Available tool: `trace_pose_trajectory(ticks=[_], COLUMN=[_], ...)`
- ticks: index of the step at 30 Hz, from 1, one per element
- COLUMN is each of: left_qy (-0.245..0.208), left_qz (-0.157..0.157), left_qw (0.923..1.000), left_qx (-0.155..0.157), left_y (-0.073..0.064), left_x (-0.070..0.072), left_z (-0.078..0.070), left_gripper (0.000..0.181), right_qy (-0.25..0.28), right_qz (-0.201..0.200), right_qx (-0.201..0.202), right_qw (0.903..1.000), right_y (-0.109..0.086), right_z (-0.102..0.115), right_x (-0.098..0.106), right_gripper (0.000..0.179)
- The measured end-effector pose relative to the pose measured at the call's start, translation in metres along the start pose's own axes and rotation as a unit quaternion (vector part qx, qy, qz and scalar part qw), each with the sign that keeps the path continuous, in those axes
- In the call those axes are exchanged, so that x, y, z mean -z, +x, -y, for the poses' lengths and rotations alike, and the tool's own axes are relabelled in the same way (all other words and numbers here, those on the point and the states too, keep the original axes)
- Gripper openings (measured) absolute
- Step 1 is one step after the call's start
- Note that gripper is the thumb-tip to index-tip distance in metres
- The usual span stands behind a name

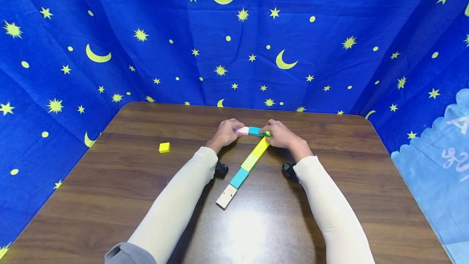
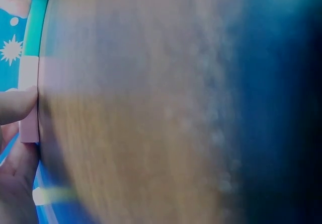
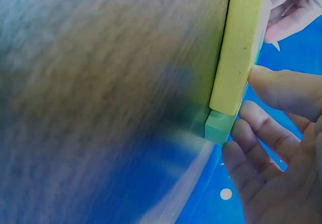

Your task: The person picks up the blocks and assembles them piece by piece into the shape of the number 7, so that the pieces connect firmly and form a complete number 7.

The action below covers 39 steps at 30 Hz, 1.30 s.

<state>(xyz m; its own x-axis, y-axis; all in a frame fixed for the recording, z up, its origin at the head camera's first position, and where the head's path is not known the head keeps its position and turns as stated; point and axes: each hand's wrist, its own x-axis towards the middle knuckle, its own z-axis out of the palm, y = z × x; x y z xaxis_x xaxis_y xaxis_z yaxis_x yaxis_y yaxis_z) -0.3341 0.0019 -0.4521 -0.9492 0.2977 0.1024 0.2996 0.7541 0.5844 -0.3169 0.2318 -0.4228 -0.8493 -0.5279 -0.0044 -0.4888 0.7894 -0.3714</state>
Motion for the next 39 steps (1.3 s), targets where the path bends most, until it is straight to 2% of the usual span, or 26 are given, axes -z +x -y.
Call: trace_pose_trajectory(ticks=[10, 20, 39], left_qy=[-0.005, -0.006, -0.007], left_qz=[0.004, -0.008, -0.002], left_qw=[0.9999, 1.0000, 0.9997], left_qx=[0.009, -0.001, 0.025], left_y=[-0.0002, 0.0006, -0.0013], left_x=[0.0007, 0.0002, 0.0005], left_z=[-0.0006, -0.0004, -0.0059], left_gripper=[0.034, 0.033, 0.033], right_qy=[0.002, 0.009, 0.022], right_qz=[0.007, 0.005, 0.012], right_qx=[-0.010, -0.017, -0.029], right_qw=[0.9999, 0.9998, 0.9993], right_y=[0.0003, -0.0009, -0.0014], right_z=[0.0033, 0.0054, 0.0036], right_x=[0.0007, 0.0016, 0.0032], right_gripper=[0.033, 0.034, 0.035])
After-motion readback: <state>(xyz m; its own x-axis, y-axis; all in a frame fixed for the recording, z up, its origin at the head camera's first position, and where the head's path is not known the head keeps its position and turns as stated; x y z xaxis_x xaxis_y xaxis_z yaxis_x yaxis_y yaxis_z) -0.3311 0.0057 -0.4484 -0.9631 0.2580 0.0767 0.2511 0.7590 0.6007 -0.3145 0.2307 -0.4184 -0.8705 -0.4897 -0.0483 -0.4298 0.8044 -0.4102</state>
